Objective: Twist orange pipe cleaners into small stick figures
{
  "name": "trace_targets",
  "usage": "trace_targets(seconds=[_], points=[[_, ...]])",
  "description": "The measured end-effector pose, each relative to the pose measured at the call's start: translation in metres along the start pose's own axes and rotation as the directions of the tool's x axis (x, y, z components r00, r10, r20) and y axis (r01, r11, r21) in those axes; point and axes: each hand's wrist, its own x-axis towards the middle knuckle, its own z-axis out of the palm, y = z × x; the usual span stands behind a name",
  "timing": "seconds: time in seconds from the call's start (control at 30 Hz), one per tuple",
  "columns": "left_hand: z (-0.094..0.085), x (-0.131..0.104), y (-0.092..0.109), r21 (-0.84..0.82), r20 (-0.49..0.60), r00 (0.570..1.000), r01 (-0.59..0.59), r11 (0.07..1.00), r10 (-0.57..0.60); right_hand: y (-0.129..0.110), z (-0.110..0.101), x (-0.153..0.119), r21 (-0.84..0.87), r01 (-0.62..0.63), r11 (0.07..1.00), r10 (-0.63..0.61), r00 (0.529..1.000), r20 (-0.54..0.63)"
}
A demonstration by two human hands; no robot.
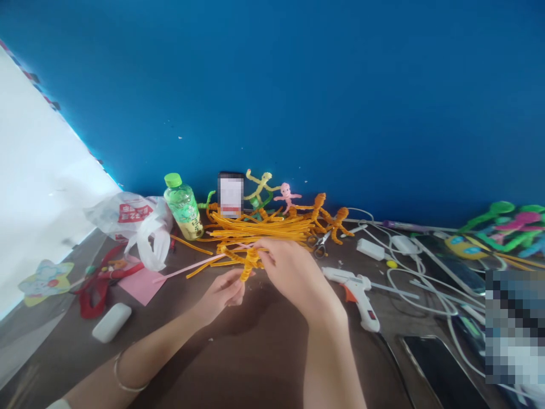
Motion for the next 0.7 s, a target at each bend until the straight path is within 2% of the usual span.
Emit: trace_targets(seconds=[0.17, 0.33, 0.7], points=[[-0.0002, -0.0004, -0.0003, -0.006, 0.006, 1.0, -0.003, 1.0, 0.003, -0.0003, -0.0021, 0.002, -0.078, -0.034, 0.996, 0.033, 0.999, -0.013], [-0.0001, -0.0009, -0.0005, 0.0, 0.007, 1.0, -0.001, 1.0, 0.001, -0.0022, -0.0014, 0.002, -0.068, -0.016, 0.998, 0.015, 1.0, -0.019], [-0.0014, -0.0018, -0.0015, -0.002, 0.025, 1.0, -0.008, 1.0, 0.008, -0.0025, 0.004, 0.0042, -0.124, -0.074, 0.99, 0.07, 0.997, -0.035]])
